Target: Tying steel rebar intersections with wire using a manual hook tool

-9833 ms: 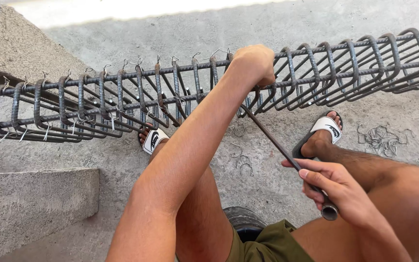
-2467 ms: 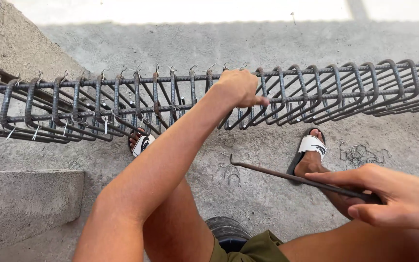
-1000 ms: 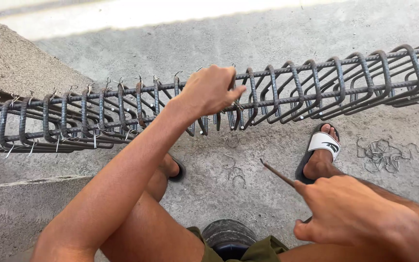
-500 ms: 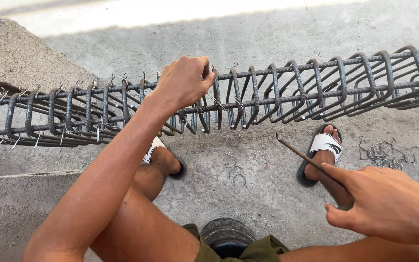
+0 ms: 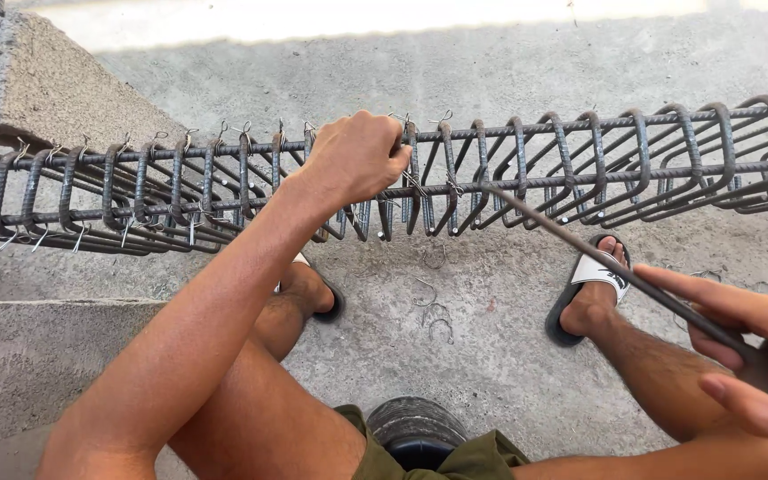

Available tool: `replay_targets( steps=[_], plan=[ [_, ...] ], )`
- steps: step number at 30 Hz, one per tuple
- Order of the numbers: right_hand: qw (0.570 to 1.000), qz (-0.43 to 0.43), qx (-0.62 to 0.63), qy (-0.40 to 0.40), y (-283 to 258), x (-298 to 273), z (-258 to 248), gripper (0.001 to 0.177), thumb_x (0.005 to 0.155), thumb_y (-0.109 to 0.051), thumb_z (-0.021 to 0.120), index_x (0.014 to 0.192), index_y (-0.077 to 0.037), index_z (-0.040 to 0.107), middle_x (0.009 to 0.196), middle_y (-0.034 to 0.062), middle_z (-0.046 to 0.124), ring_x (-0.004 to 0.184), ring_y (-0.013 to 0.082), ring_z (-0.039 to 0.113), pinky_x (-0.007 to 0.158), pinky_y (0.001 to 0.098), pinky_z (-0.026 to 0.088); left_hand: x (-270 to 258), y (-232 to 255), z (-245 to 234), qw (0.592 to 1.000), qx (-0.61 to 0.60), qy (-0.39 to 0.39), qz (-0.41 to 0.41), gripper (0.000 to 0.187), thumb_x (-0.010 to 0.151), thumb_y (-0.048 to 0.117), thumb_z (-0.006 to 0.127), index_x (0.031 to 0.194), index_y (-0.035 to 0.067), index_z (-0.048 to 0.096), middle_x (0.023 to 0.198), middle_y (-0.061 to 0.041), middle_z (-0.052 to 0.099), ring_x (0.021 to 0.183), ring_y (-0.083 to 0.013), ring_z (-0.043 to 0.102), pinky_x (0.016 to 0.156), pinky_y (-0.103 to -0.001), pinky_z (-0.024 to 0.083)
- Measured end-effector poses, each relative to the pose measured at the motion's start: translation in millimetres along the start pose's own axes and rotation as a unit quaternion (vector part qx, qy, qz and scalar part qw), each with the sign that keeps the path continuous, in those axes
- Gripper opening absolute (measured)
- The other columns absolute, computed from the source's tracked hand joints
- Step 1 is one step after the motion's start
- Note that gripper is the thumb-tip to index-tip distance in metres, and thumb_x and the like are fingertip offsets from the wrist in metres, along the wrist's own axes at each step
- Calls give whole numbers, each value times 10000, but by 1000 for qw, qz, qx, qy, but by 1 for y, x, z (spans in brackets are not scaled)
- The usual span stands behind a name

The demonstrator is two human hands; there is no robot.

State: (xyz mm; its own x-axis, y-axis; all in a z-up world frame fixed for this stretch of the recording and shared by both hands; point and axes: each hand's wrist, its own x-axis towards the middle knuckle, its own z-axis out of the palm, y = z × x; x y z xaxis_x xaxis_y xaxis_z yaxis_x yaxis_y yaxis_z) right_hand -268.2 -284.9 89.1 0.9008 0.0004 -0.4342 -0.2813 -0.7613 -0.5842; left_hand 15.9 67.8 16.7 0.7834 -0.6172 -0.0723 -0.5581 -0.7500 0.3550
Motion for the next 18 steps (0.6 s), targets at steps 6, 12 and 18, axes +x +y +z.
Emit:
replay_targets(
  steps=[6,12,18],
  plan=[
    [978,122,-171,5,-58,15,14,893,538,-175,866,1367,-456,686,433,47,707,362,192,667,419,338,492,1,1,9,999,17,17,43,262,982,210,612,757,97,683,562,-1,624,382,-117,508,431,-274,508],
    [952,164,-256,-34,-110,25,29,941,619,-402,792,1494,-375,448,720,-23,878,616,203,827,636,318,597,2,1,8,999,24,11,37,280,989,240,612,760,88,666,560,-10,615,391,-135,530,434,-295,528],
    [941,190,-273,-58,-124,29,32,893,674,-442,770,1493,-479,417,733,-25,877,602,204,811,622,306,586,-2,1,4,999,31,1,26,288,980,233,606,744,79,668,569,-26,621,399,-160,543,460,-324,532]
  ],
)
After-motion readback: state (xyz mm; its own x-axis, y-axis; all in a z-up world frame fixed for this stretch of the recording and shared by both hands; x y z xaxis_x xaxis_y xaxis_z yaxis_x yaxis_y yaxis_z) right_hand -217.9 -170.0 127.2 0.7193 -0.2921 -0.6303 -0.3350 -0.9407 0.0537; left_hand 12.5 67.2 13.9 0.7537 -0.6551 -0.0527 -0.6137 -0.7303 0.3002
